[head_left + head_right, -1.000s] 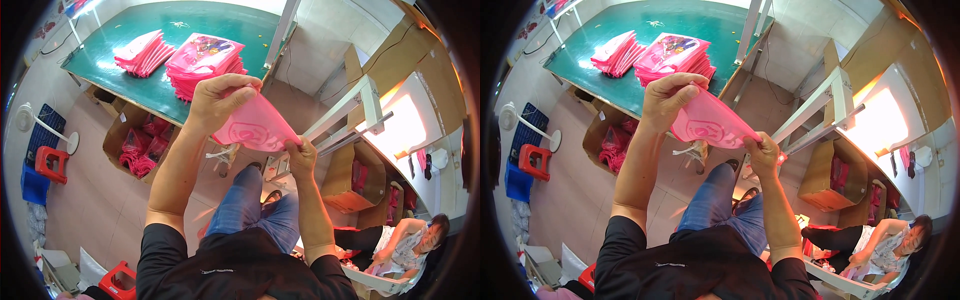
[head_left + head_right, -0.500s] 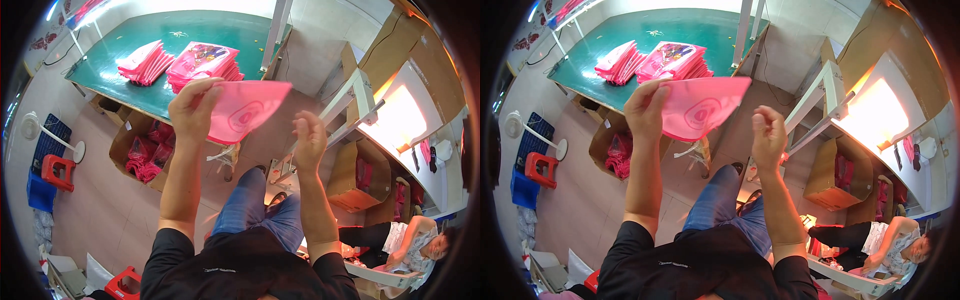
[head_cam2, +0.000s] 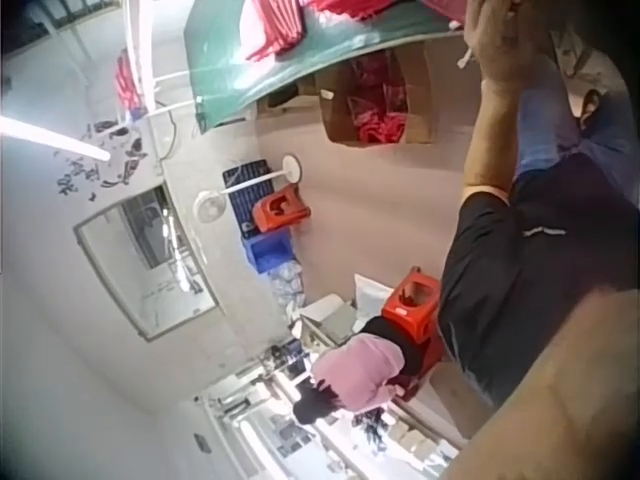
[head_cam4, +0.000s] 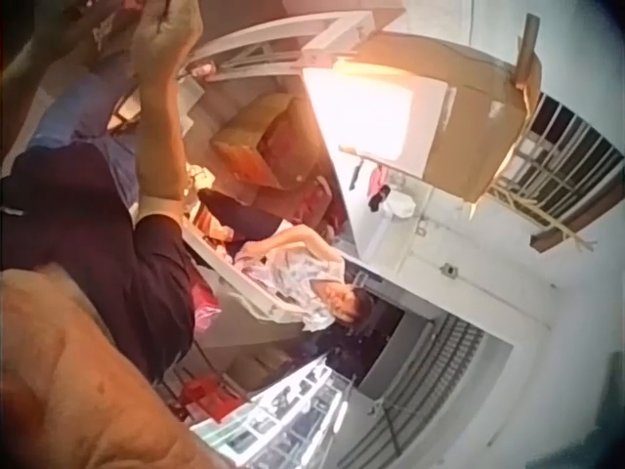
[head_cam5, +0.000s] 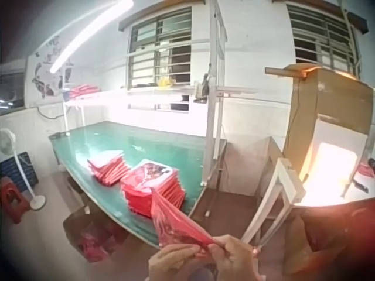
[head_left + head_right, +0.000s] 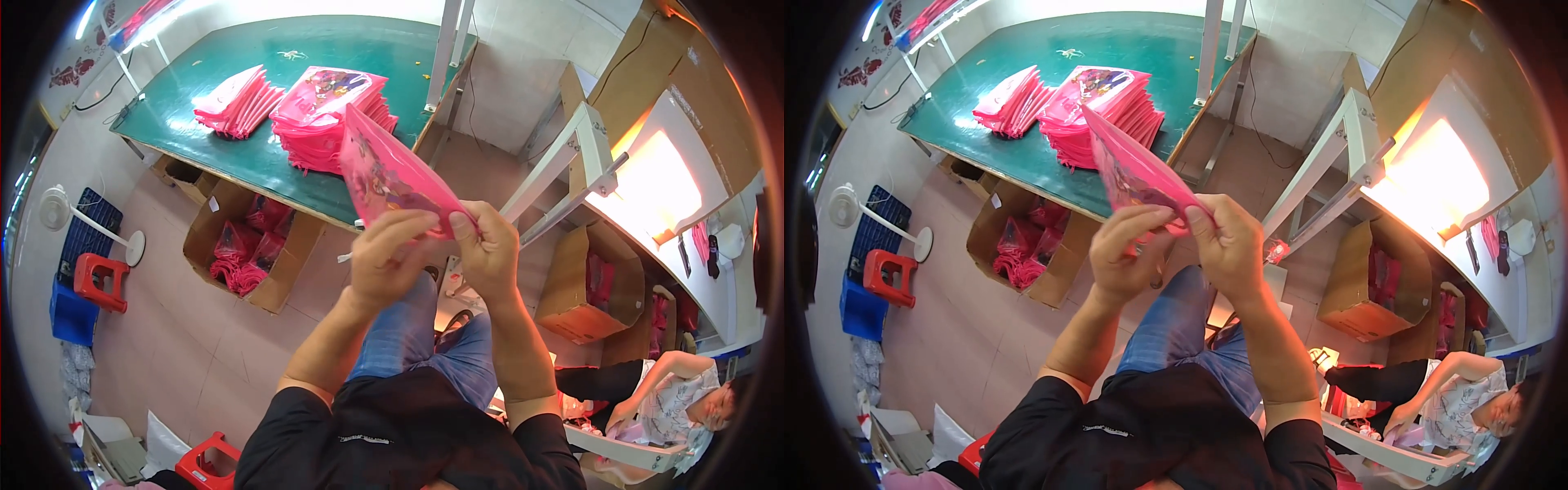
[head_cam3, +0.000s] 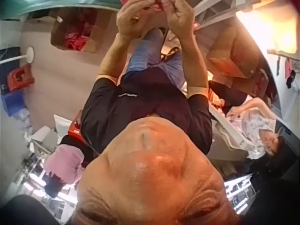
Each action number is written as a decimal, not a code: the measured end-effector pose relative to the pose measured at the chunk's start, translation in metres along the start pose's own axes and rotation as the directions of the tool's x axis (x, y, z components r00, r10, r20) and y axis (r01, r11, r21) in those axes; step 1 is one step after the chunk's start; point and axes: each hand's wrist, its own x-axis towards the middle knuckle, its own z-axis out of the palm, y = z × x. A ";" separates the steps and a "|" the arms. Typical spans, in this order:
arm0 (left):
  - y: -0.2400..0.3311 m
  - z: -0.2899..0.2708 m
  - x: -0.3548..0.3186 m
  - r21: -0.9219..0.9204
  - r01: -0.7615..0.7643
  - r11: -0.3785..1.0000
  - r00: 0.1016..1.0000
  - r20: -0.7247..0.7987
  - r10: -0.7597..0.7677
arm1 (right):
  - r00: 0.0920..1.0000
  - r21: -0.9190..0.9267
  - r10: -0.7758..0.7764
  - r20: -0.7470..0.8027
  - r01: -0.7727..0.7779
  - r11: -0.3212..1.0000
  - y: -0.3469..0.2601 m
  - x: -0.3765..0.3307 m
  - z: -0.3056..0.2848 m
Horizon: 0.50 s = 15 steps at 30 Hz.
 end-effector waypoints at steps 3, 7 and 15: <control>-0.029 -0.020 0.016 -0.024 0.079 0.997 0.979 -0.189 -0.082 | 1.000 -0.141 0.011 -0.013 -0.012 0.990 0.018 0.004 -0.007; -0.060 -0.040 0.066 -0.088 0.168 0.982 0.969 -0.167 -0.181 | 0.997 -0.132 0.070 0.016 -0.067 0.989 0.043 -0.001 -0.012; -0.069 -0.042 0.085 -0.362 0.347 0.865 0.929 0.261 -0.263 | 0.999 -0.090 0.016 0.039 -0.013 0.996 0.052 -0.012 -0.008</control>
